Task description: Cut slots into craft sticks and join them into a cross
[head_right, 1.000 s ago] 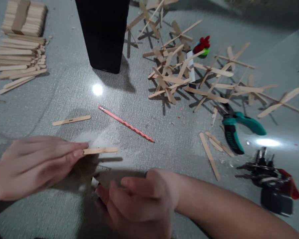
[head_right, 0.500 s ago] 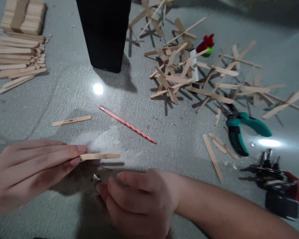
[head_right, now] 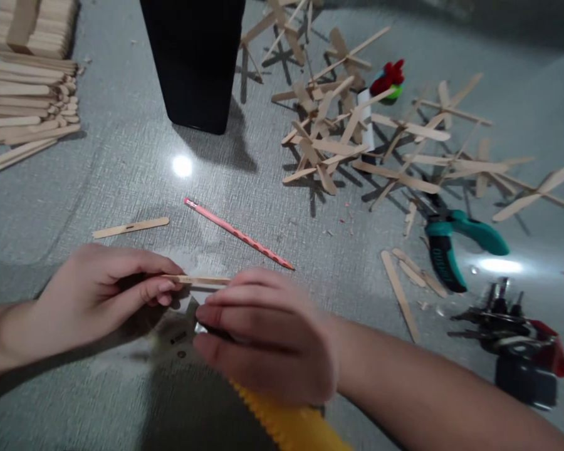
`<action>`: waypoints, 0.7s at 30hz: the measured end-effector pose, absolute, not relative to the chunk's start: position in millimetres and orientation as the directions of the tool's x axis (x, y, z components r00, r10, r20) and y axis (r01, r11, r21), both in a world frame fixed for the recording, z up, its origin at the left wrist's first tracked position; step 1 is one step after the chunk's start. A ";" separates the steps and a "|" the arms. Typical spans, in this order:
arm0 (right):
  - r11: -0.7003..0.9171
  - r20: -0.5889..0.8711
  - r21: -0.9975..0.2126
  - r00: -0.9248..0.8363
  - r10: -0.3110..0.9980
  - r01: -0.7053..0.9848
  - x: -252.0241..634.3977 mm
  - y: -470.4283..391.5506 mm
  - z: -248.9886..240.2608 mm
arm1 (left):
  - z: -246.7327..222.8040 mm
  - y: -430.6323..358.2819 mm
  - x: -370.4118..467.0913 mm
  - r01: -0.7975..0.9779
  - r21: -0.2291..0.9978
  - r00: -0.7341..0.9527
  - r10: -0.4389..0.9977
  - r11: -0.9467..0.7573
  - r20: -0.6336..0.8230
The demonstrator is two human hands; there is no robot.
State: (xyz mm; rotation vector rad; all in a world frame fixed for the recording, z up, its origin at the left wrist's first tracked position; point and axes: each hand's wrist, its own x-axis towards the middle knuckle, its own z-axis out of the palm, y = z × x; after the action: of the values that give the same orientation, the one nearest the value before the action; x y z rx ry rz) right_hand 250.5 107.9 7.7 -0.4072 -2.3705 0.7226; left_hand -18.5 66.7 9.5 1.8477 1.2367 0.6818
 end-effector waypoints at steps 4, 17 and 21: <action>0.629 0.419 -0.777 -0.727 0.543 0.022 245.5 123.4 0.6 | 11.8 71.0 -15.2 0.388 0.922 0.365 0.921 -0.019 -0.135; 0.481 0.332 -0.877 -0.727 0.601 -0.003 241.0 118.4 -9.2 | 8.8 73.5 -11.7 0.369 0.912 0.338 0.889 0.178 -0.310; 0.479 0.322 -0.878 -0.731 0.601 0.007 240.8 117.1 -8.2 | 9.4 73.8 -11.7 0.382 0.900 0.334 0.878 0.208 -0.344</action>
State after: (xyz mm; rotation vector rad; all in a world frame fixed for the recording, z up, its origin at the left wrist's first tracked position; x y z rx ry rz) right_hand 240.8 117.1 -8.2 -0.5012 -2.1114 1.2485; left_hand -11.7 73.8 9.4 1.3876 1.2558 0.5160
